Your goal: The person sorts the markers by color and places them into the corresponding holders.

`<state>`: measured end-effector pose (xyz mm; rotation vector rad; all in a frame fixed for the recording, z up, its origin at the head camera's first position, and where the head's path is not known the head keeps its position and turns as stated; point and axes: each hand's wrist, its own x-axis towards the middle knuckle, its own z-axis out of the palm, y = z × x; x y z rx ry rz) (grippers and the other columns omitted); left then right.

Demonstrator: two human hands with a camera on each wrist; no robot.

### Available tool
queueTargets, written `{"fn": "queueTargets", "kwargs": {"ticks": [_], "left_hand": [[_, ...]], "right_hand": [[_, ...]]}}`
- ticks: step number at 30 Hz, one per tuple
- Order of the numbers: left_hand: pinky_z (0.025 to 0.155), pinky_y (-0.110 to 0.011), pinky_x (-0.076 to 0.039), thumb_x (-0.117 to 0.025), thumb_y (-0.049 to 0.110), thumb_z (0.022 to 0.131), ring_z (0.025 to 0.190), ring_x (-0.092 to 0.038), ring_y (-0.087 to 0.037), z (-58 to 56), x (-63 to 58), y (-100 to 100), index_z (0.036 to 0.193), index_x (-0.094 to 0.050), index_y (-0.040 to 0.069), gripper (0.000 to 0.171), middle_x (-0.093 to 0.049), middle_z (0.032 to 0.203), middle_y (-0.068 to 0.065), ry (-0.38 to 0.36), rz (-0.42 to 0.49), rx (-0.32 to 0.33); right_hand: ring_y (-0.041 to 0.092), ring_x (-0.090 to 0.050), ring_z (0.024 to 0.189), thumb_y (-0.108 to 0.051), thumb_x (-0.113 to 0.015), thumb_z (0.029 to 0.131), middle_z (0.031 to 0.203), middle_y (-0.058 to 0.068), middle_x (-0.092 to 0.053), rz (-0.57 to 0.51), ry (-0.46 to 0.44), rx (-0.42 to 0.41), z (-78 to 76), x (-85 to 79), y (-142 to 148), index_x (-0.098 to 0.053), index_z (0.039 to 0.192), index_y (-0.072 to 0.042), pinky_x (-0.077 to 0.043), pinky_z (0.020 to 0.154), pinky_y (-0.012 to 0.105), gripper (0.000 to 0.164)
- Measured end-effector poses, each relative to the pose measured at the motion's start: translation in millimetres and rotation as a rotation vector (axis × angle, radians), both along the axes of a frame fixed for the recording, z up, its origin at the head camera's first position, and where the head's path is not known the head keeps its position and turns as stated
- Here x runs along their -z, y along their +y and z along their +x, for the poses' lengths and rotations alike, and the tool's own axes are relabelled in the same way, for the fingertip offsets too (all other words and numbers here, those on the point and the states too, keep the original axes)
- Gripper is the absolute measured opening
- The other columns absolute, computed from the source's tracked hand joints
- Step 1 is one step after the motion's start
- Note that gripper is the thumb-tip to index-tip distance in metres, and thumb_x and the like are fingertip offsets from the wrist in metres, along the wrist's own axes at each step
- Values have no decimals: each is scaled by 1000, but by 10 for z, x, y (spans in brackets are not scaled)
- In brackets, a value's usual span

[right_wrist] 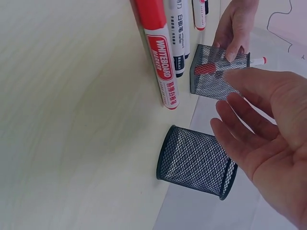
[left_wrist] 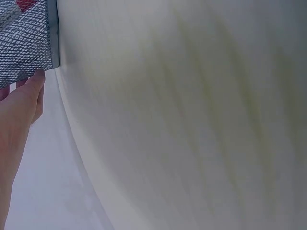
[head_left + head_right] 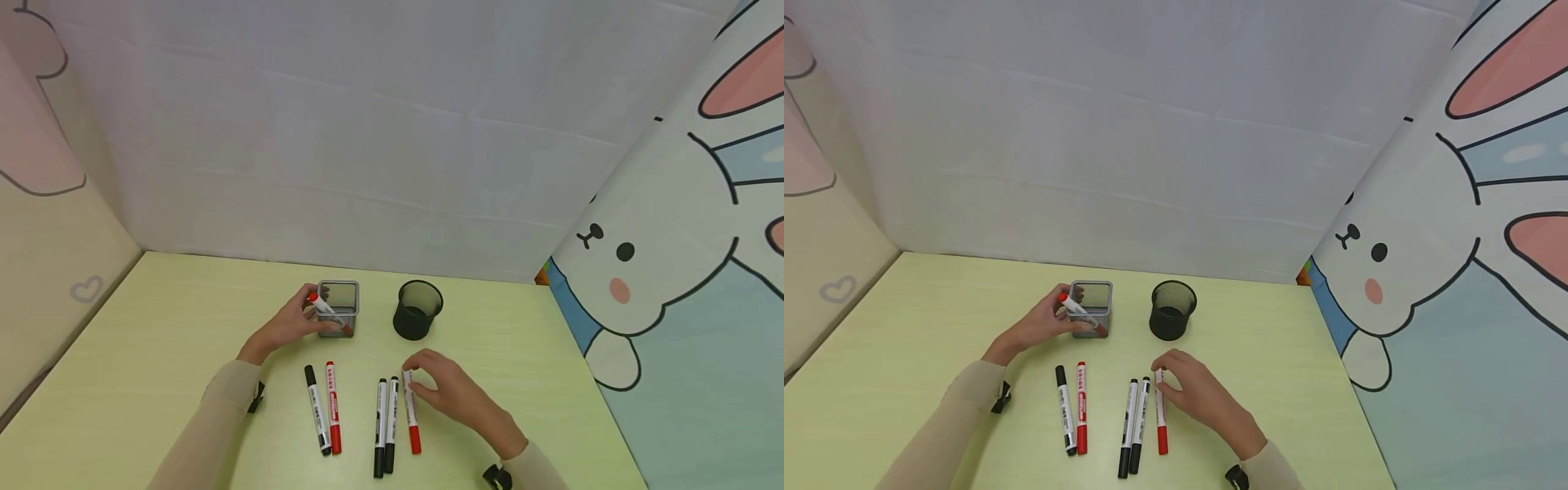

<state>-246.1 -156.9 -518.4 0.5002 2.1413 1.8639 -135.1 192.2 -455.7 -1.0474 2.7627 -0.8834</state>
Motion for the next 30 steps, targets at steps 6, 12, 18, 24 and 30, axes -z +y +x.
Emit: {"fn": "queueTargets", "kwargs": {"ticks": [6,12,18,24,30], "left_hand": [[116,-52,-34,-87,11,84,150,-30,-43,3,6,6,141,-34,0,78,-39,152,-23,-11,12,3],[116,-56,-35,-85,10,85,148,-33,-44,16,-14,16,146,-32,1,82,-43,150,-23,-19,11,6],[117,-58,-32,-84,9,86,147,-33,-46,37,-34,31,147,-32,2,80,-42,152,-23,-25,-12,0],[117,-58,-32,-84,9,86,147,-35,-45,39,-27,48,146,-33,3,79,-43,152,-22,-32,-7,6],[117,-59,-33,-84,10,87,147,-34,-45,35,-30,50,146,-32,3,79,-42,153,-21,-32,2,11]], "right_hand": [[17,-63,113,-3,-77,91,121,0,-67,82,-55,-13,46,22,47,-68,118,-7,-55,98,36,29],[18,-61,115,-4,-76,92,121,0,-65,152,-103,-34,77,60,73,-68,117,-10,-54,100,35,26],[16,-60,115,-3,-76,92,119,-1,-64,185,-102,-73,99,121,93,-68,113,-11,-54,99,31,23],[15,-59,114,-2,-76,92,118,-3,-65,237,-83,-109,138,181,102,-70,111,-12,-53,99,29,23],[15,-60,113,3,-79,86,115,-1,-67,269,68,-211,139,212,122,-73,107,-12,-53,98,25,26]]}}
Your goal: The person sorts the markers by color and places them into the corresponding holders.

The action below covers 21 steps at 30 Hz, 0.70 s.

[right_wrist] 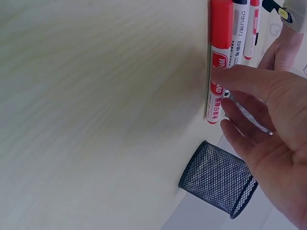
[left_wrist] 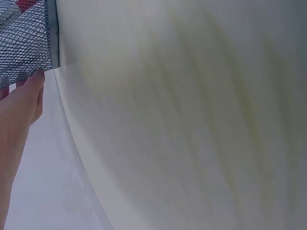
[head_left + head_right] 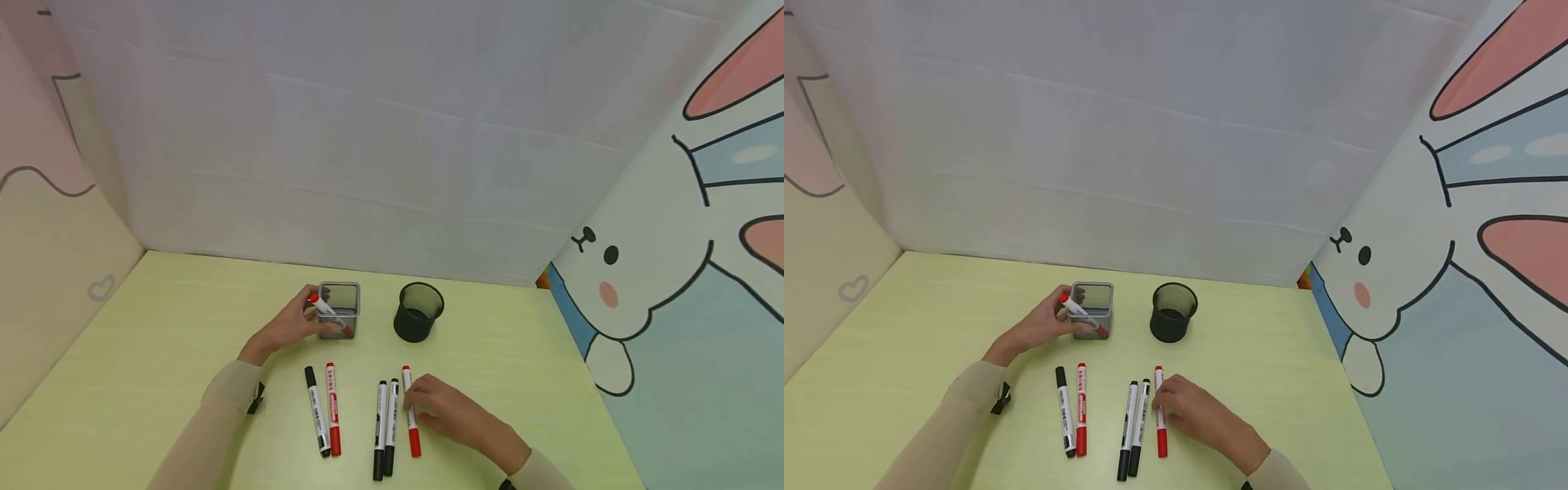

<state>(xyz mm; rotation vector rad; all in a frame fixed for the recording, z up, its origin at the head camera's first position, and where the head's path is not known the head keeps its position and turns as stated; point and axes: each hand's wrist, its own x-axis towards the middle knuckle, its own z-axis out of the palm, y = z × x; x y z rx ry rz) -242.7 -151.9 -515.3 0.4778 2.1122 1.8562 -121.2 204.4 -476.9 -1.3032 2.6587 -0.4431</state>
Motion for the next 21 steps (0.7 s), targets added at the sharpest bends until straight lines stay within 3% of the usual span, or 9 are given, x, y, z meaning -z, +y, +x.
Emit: {"fn": "queueTargets", "kwargs": {"ticks": [7,15,21], "left_hand": [[117,-59,-32,-85,11,86,147,-34,-45,-12,7,-8,146,-32,4,80,-44,152,-20,4,-6,-5],[117,-58,-32,-85,11,85,147,-35,-45,-15,15,-18,147,-32,3,82,-43,152,-22,5,-1,-8],[118,-58,-31,-86,12,85,147,-34,-46,-13,20,-18,146,-33,3,81,-43,152,-22,19,-6,-8]], "right_hand": [[14,-61,111,2,-82,84,113,-1,-69,79,91,-75,-32,-47,-28,-75,104,-13,-52,99,24,25],[9,-60,112,-11,-83,87,113,-7,-70,267,285,-207,-45,-79,-64,-77,108,-19,-48,103,21,23],[9,-60,112,-16,-85,85,113,-8,-70,303,375,-286,-51,-90,-89,-76,107,-20,-47,103,21,23]]}}
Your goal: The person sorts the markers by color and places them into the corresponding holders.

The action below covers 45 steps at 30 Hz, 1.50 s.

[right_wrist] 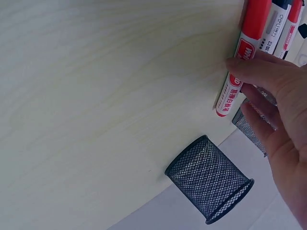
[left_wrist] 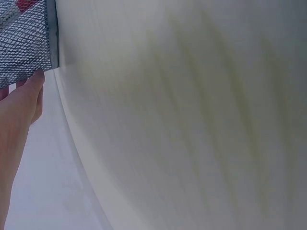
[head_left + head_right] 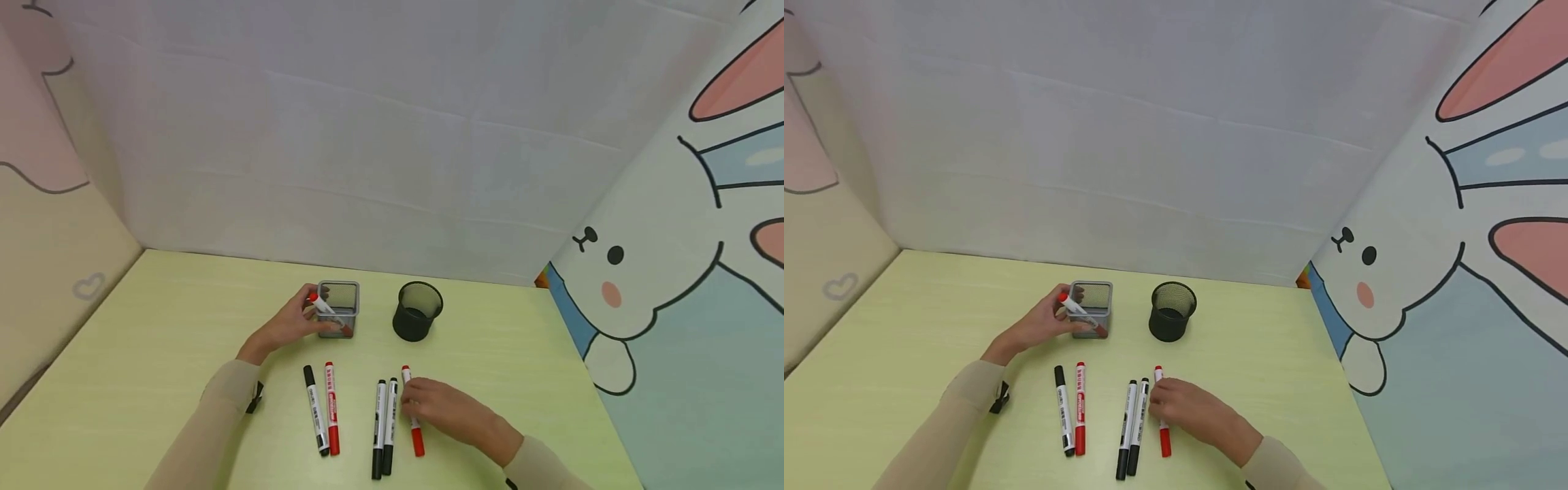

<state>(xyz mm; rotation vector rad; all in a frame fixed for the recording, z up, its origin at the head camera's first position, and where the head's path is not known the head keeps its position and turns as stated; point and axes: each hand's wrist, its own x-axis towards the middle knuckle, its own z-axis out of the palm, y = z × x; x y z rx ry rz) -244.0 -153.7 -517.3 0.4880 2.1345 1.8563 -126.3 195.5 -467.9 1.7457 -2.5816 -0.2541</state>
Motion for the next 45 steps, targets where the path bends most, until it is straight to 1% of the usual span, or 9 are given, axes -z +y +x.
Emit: {"fn": "queueTargets", "kwargs": {"ticks": [4,11,15,19,26,32,37,40,45], "left_hand": [[117,-56,-32,-86,11,85,147,-35,-46,1,3,1,146,-33,2,81,-43,151,-22,-3,9,0],[113,-47,-41,-86,12,84,146,-39,-42,-22,8,3,146,-32,3,83,-43,150,-22,-16,18,18],[114,-50,-40,-86,11,85,146,-38,-43,-22,10,15,146,-32,3,82,-42,151,-22,-16,18,15],[116,-55,-36,-86,11,85,147,-36,-44,-14,4,25,147,-32,3,82,-42,152,-21,-15,6,13],[116,-56,-35,-86,12,85,147,-35,-44,-19,12,24,147,-32,4,83,-42,152,-20,-15,8,11],[117,-56,-33,-86,13,85,148,-34,-45,-25,30,-1,147,-32,5,83,-42,152,-20,-12,-3,5],[118,-57,-31,-86,12,85,147,-33,-46,-20,43,-16,146,-32,4,81,-42,153,-21,-3,-4,0],[117,-57,-33,-85,12,85,147,-34,-46,-22,41,-11,147,-32,3,82,-42,153,-21,-3,1,4],[114,-53,-39,-86,12,85,148,-35,-42,-33,22,-5,147,-30,3,84,-40,152,-22,-7,14,13]], "right_hand": [[9,-59,111,-18,-84,86,113,-8,-70,16,33,-67,-11,-1,-7,-76,106,-20,-47,101,19,22],[10,-59,112,-15,-81,89,117,-7,-68,44,45,-114,-32,18,16,-74,111,-19,-48,99,18,24],[10,-59,111,-13,-81,89,117,-6,-68,44,63,-123,-41,33,41,-72,112,-18,-49,97,18,25],[10,-59,111,-12,-80,90,117,-5,-68,34,44,-112,-41,39,62,-70,114,-18,-50,96,17,27],[10,-60,110,-13,-81,89,117,-4,-68,5,35,-85,-37,-6,106,-70,116,-17,-50,97,18,29],[10,-60,107,-9,-79,90,115,-4,-68,-37,-26,-32,-50,-58,120,-70,118,-15,-51,94,17,30],[9,-61,105,-11,-78,92,113,-5,-69,-69,-74,18,-76,-85,123,-70,118,-15,-51,92,15,27],[9,-62,104,-11,-79,92,111,-4,-69,-115,-91,46,-96,-82,150,-70,117,-15,-52,91,15,26],[10,-64,99,-9,-82,88,109,-2,-68,-253,-113,75,-125,-83,173,-71,115,-13,-53,90,16,30]]}}
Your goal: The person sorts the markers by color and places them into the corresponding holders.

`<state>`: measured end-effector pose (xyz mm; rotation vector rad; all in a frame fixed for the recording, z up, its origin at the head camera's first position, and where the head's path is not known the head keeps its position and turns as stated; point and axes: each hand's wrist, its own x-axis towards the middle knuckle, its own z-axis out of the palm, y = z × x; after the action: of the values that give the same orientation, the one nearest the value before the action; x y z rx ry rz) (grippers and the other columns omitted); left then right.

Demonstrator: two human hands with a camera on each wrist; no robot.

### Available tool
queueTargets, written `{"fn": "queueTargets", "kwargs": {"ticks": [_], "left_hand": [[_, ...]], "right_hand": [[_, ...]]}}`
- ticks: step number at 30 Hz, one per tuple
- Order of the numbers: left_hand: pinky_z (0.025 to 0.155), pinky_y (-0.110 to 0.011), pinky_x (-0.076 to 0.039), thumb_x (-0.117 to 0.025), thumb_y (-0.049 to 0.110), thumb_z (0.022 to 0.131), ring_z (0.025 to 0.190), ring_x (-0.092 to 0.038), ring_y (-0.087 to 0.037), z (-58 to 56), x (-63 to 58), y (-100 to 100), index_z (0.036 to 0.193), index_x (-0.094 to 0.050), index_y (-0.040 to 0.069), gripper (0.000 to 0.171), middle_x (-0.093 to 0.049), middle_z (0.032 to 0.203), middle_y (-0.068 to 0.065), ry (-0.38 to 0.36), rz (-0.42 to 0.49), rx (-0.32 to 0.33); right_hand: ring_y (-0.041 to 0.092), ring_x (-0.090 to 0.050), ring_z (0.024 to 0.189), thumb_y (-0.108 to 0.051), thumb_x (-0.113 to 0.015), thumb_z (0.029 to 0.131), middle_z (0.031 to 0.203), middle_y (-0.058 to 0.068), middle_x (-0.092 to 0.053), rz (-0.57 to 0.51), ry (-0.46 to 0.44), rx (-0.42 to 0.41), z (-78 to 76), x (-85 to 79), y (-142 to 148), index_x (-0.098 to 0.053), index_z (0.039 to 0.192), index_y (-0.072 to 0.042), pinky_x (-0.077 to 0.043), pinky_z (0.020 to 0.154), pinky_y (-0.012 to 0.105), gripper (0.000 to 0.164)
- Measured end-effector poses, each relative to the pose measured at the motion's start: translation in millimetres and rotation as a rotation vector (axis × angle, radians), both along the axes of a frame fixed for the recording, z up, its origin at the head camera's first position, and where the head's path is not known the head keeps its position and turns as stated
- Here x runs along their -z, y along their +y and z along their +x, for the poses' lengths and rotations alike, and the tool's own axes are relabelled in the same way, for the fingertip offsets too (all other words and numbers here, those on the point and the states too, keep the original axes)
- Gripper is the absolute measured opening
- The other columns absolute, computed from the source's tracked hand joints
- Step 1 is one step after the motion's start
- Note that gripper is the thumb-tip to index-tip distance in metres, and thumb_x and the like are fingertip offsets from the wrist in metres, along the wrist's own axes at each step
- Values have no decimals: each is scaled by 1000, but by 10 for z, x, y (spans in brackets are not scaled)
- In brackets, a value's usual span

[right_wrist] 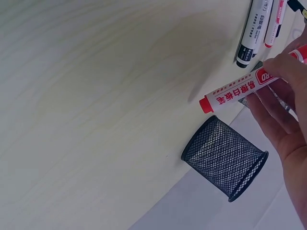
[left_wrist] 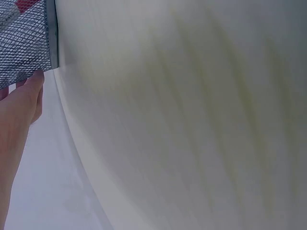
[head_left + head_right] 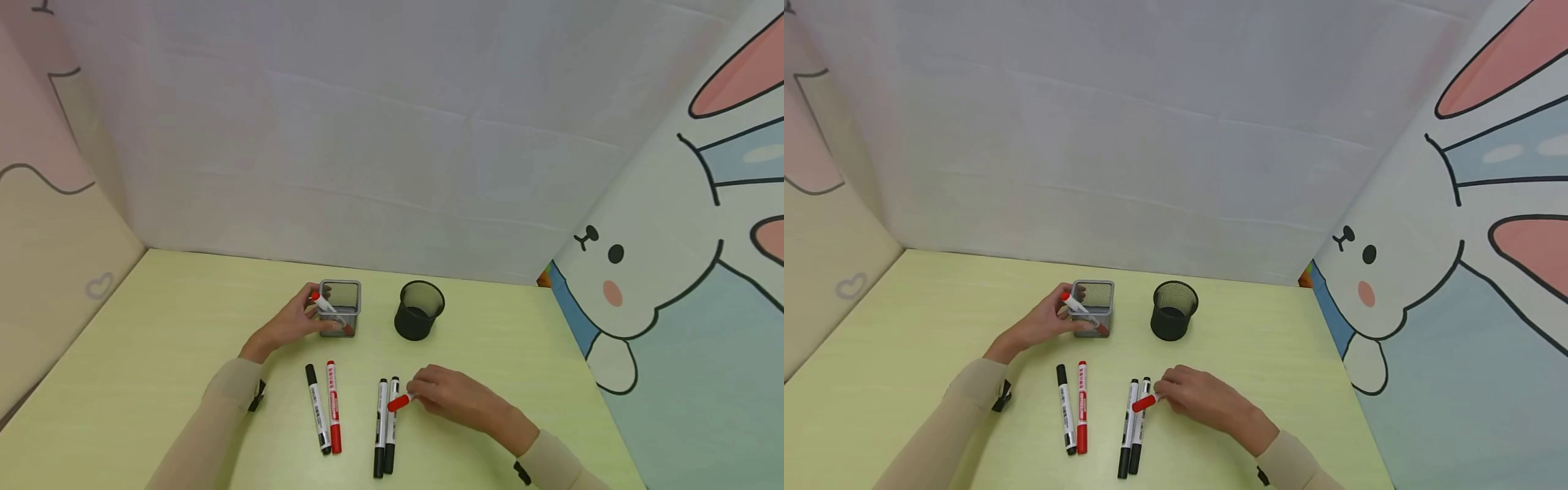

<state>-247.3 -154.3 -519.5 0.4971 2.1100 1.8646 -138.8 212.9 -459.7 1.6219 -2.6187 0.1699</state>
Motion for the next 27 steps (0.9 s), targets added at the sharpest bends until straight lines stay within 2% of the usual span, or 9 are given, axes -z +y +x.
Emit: {"fn": "queueTargets", "kwargs": {"ticks": [8,16,22,27], "left_hand": [[115,-47,-36,-86,11,85,149,-31,-44,7,5,2,146,-31,2,83,-38,152,-23,18,-4,-7],[115,-55,-38,-86,12,84,146,-39,-42,8,10,24,145,-32,4,82,-43,150,-20,-6,-9,-8],[118,-58,-31,-86,10,85,147,-34,-47,-1,17,44,145,-33,4,80,-44,151,-20,6,-10,-12],[117,-58,-31,-85,9,85,147,-34,-47,10,-5,46,147,-32,3,82,-43,152,-21,3,-5,-7]], "right_hand": [[9,-64,94,-7,-85,85,107,-2,-68,-154,-33,33,-43,-20,-26,-71,114,-11,-54,87,14,32],[7,-63,89,-5,-83,86,103,-3,-67,-283,-58,80,-76,-48,-74,-69,112,-10,-55,83,17,30],[9,-68,88,-1,-79,88,101,-1,-67,-412,-152,148,-103,-89,-137,-66,112,-7,-60,80,24,28],[13,-69,91,2,-76,89,102,1,-67,-528,-222,210,-145,-111,-193,-65,111,-6,-62,77,32,26]]}}
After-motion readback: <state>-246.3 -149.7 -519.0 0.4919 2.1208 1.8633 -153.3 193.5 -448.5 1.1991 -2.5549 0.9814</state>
